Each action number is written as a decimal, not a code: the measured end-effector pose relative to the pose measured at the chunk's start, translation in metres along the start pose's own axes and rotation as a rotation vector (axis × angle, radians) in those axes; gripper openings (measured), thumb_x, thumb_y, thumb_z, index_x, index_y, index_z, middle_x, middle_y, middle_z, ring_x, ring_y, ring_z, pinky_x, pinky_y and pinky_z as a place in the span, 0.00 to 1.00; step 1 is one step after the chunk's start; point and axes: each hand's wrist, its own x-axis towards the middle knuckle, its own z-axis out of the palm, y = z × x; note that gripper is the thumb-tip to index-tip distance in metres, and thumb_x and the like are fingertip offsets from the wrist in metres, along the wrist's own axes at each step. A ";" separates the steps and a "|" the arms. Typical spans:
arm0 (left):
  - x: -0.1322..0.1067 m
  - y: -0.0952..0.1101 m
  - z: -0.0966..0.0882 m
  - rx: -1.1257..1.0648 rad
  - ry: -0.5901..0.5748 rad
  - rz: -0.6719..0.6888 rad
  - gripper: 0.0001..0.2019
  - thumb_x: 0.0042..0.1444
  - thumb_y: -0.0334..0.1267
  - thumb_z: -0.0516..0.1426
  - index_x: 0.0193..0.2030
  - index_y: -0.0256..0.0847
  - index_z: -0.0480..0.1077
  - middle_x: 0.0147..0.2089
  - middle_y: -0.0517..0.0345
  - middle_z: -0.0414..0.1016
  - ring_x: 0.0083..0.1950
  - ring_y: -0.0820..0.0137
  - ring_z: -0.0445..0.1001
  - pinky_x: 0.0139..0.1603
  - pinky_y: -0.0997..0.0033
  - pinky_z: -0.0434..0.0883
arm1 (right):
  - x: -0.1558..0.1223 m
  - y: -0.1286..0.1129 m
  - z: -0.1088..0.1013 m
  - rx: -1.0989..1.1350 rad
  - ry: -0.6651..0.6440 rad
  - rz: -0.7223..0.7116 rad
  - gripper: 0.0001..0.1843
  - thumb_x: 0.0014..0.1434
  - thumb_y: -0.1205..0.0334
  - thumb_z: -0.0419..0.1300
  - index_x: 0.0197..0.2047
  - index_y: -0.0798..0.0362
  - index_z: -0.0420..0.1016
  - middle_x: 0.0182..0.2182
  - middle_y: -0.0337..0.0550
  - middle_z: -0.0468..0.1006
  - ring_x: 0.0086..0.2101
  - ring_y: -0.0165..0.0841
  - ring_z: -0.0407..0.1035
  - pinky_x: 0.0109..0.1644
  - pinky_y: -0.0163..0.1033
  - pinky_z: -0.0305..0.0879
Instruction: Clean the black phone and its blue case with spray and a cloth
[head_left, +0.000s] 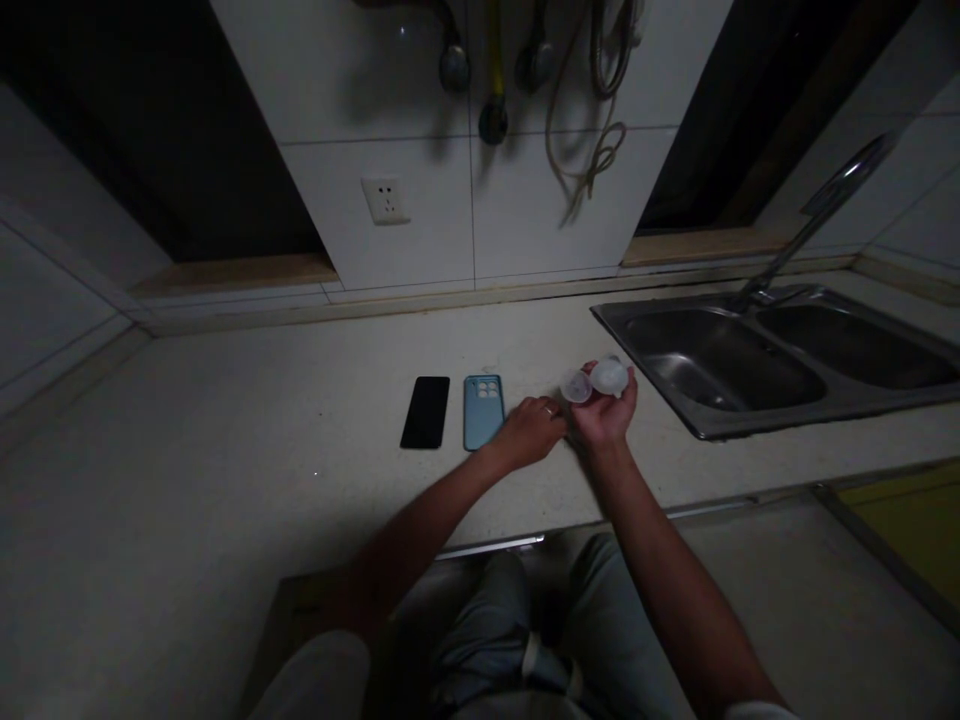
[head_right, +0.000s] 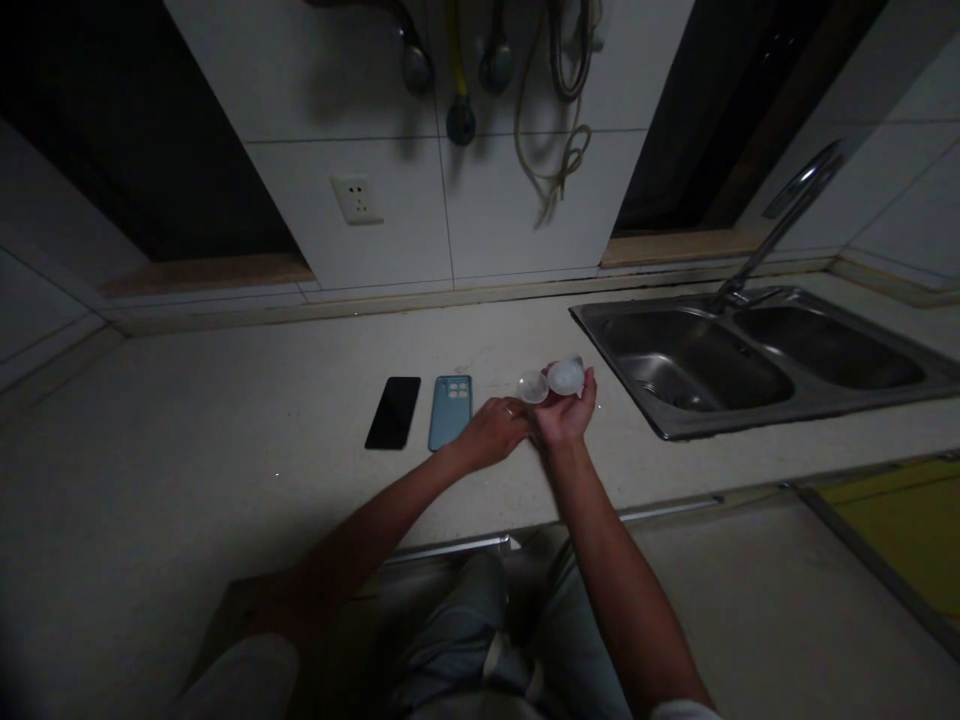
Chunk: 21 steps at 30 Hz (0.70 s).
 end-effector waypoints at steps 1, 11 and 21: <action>-0.004 -0.003 -0.004 -0.133 0.068 -0.016 0.08 0.63 0.34 0.56 0.39 0.40 0.77 0.50 0.44 0.75 0.56 0.57 0.70 0.57 0.53 0.66 | -0.001 0.001 0.001 -0.018 -0.003 -0.002 0.12 0.59 0.51 0.63 0.38 0.49 0.81 0.31 0.38 0.84 0.32 0.30 0.78 0.39 0.36 0.75; -0.034 -0.036 -0.035 -1.385 0.470 -0.722 0.08 0.50 0.33 0.64 0.23 0.39 0.71 0.30 0.55 0.74 0.34 0.68 0.71 0.38 0.70 0.69 | -0.005 0.014 0.007 -0.105 -0.030 -0.046 0.08 0.55 0.59 0.68 0.40 0.47 0.79 0.36 0.32 0.85 0.37 0.28 0.78 0.48 0.38 0.75; -0.034 -0.045 -0.032 -2.227 0.546 -1.043 0.06 0.59 0.36 0.55 0.34 0.37 0.71 0.32 0.52 0.77 0.32 0.67 0.77 0.41 0.65 0.76 | -0.017 0.031 0.006 -0.398 -0.093 -0.099 0.12 0.51 0.62 0.71 0.40 0.48 0.78 0.36 0.34 0.84 0.36 0.29 0.77 0.43 0.35 0.76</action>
